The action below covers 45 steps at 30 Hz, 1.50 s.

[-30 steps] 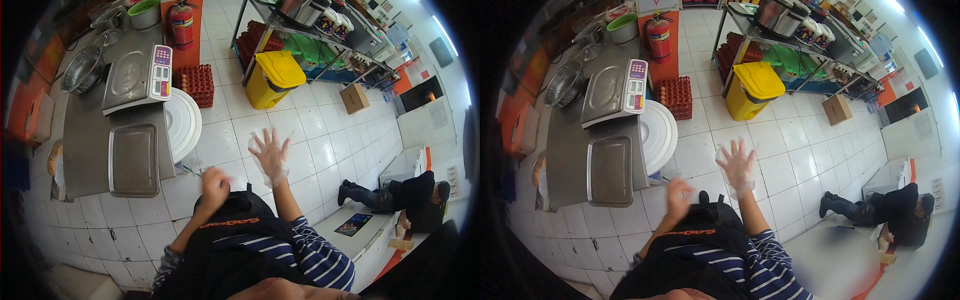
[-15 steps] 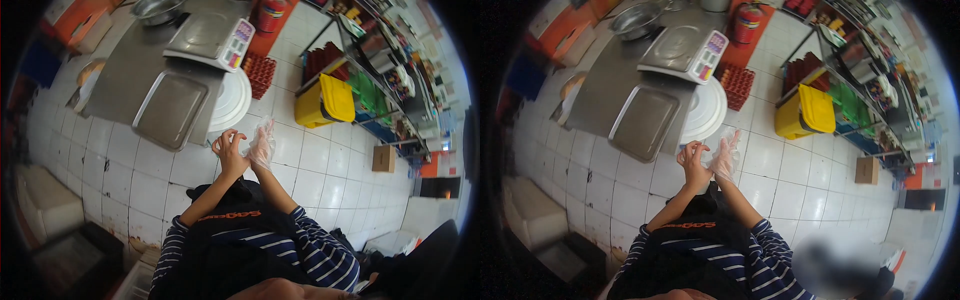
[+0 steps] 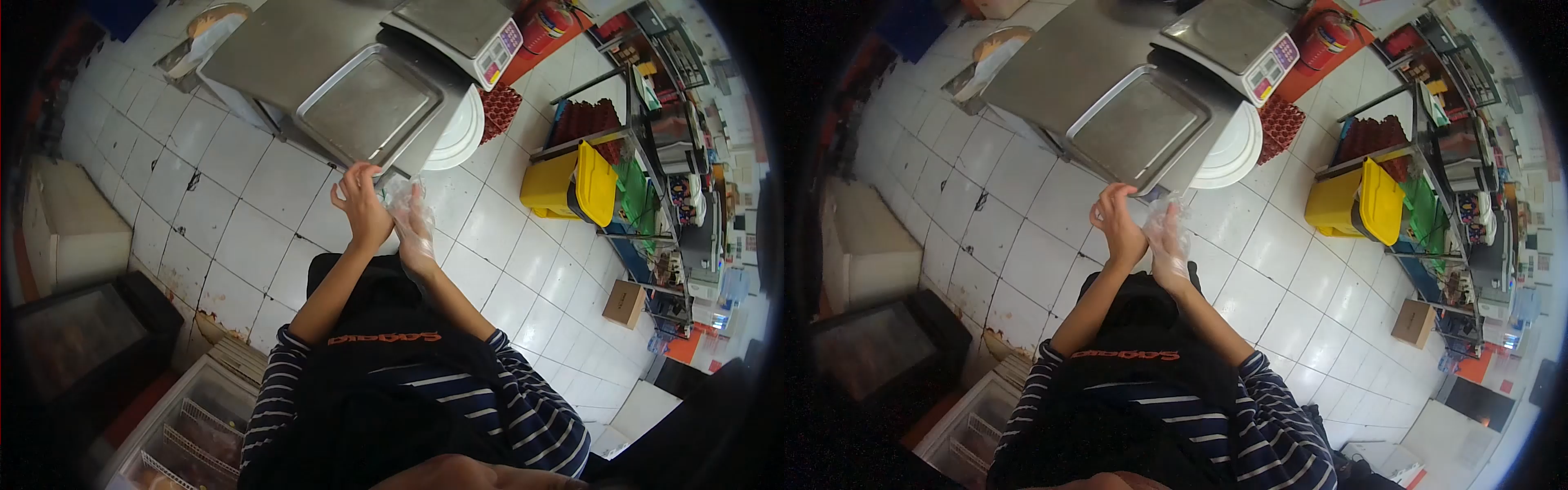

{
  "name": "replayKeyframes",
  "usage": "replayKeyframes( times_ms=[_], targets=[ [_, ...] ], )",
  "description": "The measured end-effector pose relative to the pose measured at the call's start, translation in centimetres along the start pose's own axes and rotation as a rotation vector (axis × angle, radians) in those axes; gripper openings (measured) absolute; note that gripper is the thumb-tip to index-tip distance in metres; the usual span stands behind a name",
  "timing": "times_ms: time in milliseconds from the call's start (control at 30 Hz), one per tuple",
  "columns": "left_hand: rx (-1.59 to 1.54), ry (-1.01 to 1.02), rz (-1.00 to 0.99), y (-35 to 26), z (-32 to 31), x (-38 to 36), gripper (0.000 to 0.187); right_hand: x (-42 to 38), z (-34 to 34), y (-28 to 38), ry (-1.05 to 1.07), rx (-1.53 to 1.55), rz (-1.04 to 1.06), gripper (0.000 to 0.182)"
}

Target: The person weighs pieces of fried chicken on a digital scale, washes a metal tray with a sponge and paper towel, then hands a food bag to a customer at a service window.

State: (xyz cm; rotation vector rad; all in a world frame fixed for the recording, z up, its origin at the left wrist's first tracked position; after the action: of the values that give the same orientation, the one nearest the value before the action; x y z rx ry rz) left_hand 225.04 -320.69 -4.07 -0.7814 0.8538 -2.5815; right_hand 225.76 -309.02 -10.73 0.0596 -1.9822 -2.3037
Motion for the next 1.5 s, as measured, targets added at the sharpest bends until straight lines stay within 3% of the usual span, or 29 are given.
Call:
replayKeyframes(
  times_ms=[33,100,133,200,233,300,333,367,533,567,600,633,700,733,867,933,967,1033,1167,1200,1233,1267,1300,1333,1367,1400,1433,1500],
  targets=[
    [0.003,-0.006,0.009,1.1,0.7,0.3,0.056,-0.7,0.1,1.7,0.011,-0.002,0.001,0.057],
    [-0.041,-0.255,0.187,4.9,4.3,1.0,0.051,-3.5,-1.9,3.9,0.583,-0.244,-0.144,0.056],
    [-0.04,-0.268,0.192,6.4,5.5,1.5,0.051,-4.5,-2.1,5.8,0.593,-0.248,-0.135,0.056],
    [-0.094,-0.294,0.026,7.7,7.6,2.3,0.036,-5.7,-2.2,8.8,0.521,0.391,-0.288,0.046],
    [-0.087,-0.304,0.038,8.0,8.4,1.9,0.036,-5.7,-2.2,8.7,0.537,0.388,-0.291,0.046],
    [0.005,-0.241,-0.105,6.8,9.1,1.3,0.023,-3.8,-1.0,8.4,0.356,-0.015,-0.094,0.03],
    [0.011,-0.25,-0.101,6.5,9.5,0.9,0.023,-3.2,-0.8,10.9,0.068,-0.116,0.142,0.016],
    [-0.013,-0.298,-0.028,6.4,9.9,0.5,0.02,-3.5,-0.9,12.3,0.011,-0.324,0.319,0.02],
    [-0.056,-0.314,0.152,5.7,10.7,-1.2,0.018,-3.9,-3.5,10.4,0.102,-0.327,0.3,0.032],
    [-0.081,-0.187,0.17,5.7,9.9,-1.5,0.017,-3.3,-3.3,10.2,0.064,-0.316,0.342,0.036],
    [-0.107,-0.062,0.19,5.7,9.1,-1.9,0.017,-2.8,-3.1,9.5,0.117,-0.226,0.256,0.044],
    [-0.099,-0.076,0.201,5.5,9.4,-2.3,0.017,-2.2,-2.8,8.9,0.135,-0.221,0.262,0.044],
    [-0.199,0.133,0.18,4.3,8.7,-3.1,0.018,-1.1,-2.9,6.2,0.294,0.139,0.006,0.045],
    [-0.193,0.123,0.185,3.8,8.9,-3.3,0.018,-1.0,-3.1,5.4,0.412,0.204,-0.109,0.046],
    [-0.161,0.125,0.035,0.1,8.3,-3.9,0.022,0.7,-2.7,4.7,0.521,0.222,-0.158,0.05],
    [-0.183,0.152,0.001,-1.7,7.6,-4.0,0.025,1.3,-2.1,5.7,0.494,0.069,0.129,0.058],
    [-0.182,0.147,0.003,-2.1,7.4,-4.0,0.025,1.6,-1.5,5.8,0.499,0.068,0.132,0.058],
    [-0.2,0.22,0.018,-2.6,6.5,-4.3,0.026,1.8,-0.8,6.9,0.601,-0.272,0.328,0.062],
    [-0.23,0.17,0.111,-2.0,6.1,-5.2,0.024,3.1,1.1,7.2,0.807,-0.504,0.419,0.034],
    [-0.462,0.128,0.311,0.4,4.9,-6.2,0.022,3.6,1.7,7.7,0.816,-0.352,0.391,0.018],
    [-0.693,0.08,0.512,2.0,4.3,-6.8,0.02,3.8,2.2,8.0,0.827,-0.349,0.391,0.018],
    [-0.923,0.078,0.636,2.6,3.6,-7.4,0.018,3.7,2.6,8.4,0.908,-0.051,0.19,0.015],
    [-0.92,0.068,0.647,2.6,3.6,-8.0,0.018,3.5,2.9,9.0,0.969,0.246,-0.02,0.012],
    [-0.941,0.172,0.747,2.5,2.9,-9.1,0.017,2.9,3.1,9.4,1.031,0.316,-0.173,0.009],
    [-0.962,0.276,0.846,2.4,2.4,-10.1,0.017,2.7,3.5,9.8,1.043,0.316,-0.181,0.009],
    [-1.019,0.491,0.915,2.1,2.0,-11.2,0.02,1.9,3.7,9.0,1.144,0.188,-0.296,0.011],
    [-1.019,0.477,0.924,2.3,2.5,-11.6,0.02,0.9,4.1,8.0,1.241,0.055,-0.408,0.014],
    [-0.657,0.486,0.707,2.7,4.1,-12.0,0.034,0.9,4.0,8.2,1.197,0.137,-0.347,0.021]
  ],
)
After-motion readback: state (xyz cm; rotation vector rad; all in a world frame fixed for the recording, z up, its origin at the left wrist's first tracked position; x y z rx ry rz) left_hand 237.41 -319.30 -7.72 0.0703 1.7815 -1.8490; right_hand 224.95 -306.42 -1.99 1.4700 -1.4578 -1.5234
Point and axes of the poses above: each hand's wrist, its own x-axis towards the middle knuckle, its own z-axis out of the back of the hand, y = z × x, the point moved 7 cm from there along x, towards the middle knuckle, and after that the axes turned 6 degrees about -y, right-handed, at the moved point
